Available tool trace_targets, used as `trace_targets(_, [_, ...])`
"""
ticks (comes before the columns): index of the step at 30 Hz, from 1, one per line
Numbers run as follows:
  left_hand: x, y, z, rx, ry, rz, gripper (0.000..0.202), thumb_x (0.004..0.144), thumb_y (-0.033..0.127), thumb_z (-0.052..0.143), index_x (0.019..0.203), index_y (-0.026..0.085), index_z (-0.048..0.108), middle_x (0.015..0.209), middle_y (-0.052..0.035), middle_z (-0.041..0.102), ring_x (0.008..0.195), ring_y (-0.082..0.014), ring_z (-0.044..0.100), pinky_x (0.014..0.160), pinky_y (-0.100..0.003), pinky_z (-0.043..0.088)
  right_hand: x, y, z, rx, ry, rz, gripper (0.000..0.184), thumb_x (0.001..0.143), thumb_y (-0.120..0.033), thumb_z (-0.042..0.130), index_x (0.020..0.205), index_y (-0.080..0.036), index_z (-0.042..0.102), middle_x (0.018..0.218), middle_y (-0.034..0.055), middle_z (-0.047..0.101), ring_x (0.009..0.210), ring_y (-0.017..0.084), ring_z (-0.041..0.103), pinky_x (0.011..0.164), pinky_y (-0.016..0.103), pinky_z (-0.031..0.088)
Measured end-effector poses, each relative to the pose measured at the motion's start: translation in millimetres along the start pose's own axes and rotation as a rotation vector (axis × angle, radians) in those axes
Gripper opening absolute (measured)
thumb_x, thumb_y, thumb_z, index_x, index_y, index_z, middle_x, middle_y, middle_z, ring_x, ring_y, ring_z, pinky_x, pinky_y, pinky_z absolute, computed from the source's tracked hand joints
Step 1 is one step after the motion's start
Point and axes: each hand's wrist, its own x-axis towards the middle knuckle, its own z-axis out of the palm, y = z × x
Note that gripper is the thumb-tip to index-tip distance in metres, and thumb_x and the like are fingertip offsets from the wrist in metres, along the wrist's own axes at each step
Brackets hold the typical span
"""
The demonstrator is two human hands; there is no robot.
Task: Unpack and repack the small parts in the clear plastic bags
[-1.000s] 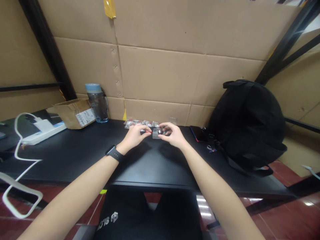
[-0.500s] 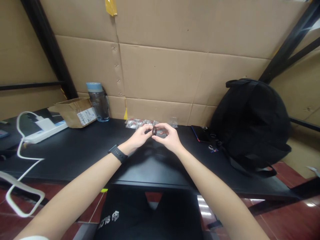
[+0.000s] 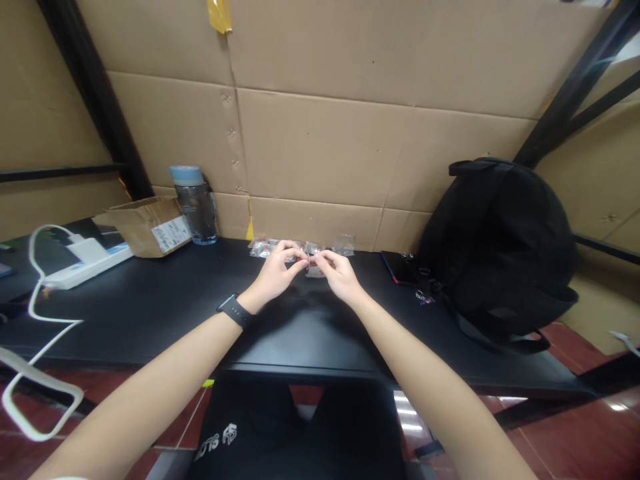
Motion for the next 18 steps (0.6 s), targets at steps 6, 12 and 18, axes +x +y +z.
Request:
trace_targets(6, [-1, 3, -0.9, 0.024, 0.013, 0.049, 0.013, 0.092, 0.032, 0.066, 0.09, 0.022, 0.073, 0.103, -0.0045, 0.059, 0.104, -0.0212, 0.059, 0.101, -0.038, 0.045, 2, 9, -3, -0.045, -0.055, -0.019, 0.03, 0.091, -0.048, 0.065, 0.096, -0.019, 0.072, 0.093, 0.0045, 0.073, 0.082, 0.019, 0.069, 0.084, 0.035, 0.057])
trace_targets(12, [0, 3, 0.8, 0.003, 0.009, 0.048, 0.018, 0.097, 0.035, 0.06, 0.092, 0.021, 0.069, 0.098, -0.0045, 0.062, 0.101, -0.0209, 0.059, 0.097, -0.036, 0.045, 1, 6, -5, -0.228, -0.048, -0.134, 0.021, 0.094, -0.039, 0.06, 0.088, -0.02, 0.068, 0.105, 0.0072, 0.068, 0.097, 0.02, 0.066, 0.081, 0.031, 0.056])
trace_targets(18, [-1, 8, -2.0, 0.009, -0.076, -0.008, 0.021, 0.097, 0.039, 0.057, 0.101, 0.023, 0.07, 0.106, -0.0052, 0.067, 0.106, -0.0229, 0.061, 0.101, -0.039, 0.044, 0, -4, -13, -0.567, -0.112, -0.34, 0.011, 0.094, -0.026, 0.058, 0.087, -0.02, 0.065, 0.116, 0.0104, 0.064, 0.113, 0.024, 0.06, 0.101, 0.041, 0.047])
